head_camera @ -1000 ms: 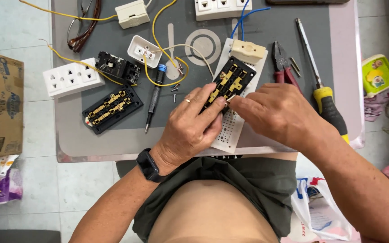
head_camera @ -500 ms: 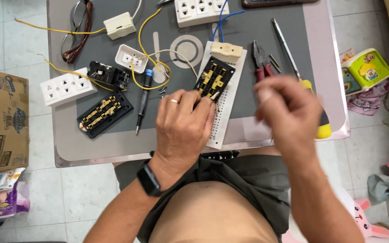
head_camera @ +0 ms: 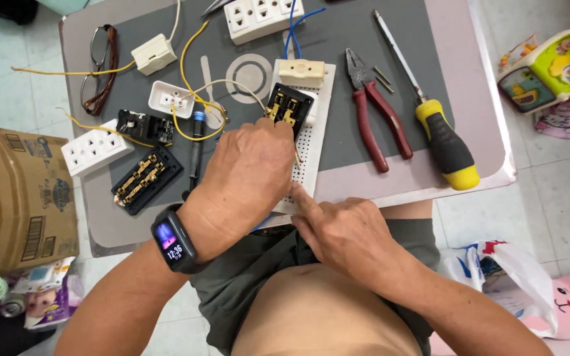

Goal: Preparing and connecting electrical wires to terminal blocks and components on a test board using hand tools.

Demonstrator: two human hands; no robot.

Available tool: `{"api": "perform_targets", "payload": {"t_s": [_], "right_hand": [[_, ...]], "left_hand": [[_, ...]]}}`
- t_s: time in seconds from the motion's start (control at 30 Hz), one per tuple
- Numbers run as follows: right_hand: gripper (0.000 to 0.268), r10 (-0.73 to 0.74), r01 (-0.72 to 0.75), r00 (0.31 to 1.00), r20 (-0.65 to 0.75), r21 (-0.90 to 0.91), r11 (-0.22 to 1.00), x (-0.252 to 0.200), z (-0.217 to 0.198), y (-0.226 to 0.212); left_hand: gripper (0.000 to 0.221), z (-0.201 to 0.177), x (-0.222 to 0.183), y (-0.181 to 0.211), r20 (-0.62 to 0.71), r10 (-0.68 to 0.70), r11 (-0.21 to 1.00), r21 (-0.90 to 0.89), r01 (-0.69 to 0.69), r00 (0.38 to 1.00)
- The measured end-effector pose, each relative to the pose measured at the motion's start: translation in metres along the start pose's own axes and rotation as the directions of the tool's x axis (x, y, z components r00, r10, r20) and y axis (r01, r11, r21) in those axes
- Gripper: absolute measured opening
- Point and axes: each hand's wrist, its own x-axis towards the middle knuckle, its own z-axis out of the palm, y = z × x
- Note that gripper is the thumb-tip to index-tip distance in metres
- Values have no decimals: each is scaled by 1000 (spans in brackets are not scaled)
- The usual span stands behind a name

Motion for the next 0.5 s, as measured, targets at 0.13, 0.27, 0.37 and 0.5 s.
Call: {"api": "perform_targets", "payload": {"t_s": [0.13,0.27,0.37,0.5], "right_hand": [[41,-19,19,1000,-18,-12,1000,-3,10,4],[45,-25,25,999,-25,-4,1000,-7,8,4],[40,-7,18,998,-56,199,980,-18,-13,-1],[58,-197,183,980,-34,553,813,-95,-59,38]], "left_hand": [[14,1,-3,-1,17,-21,999,-39,22,1000],[6,3,-8,2,-60,-41,999,-29,39,997],[9,-2,-13,7,-147,-33,999,9,35,989],[11,9,-27,17,-338,-106,994,-59,92,935]]}}
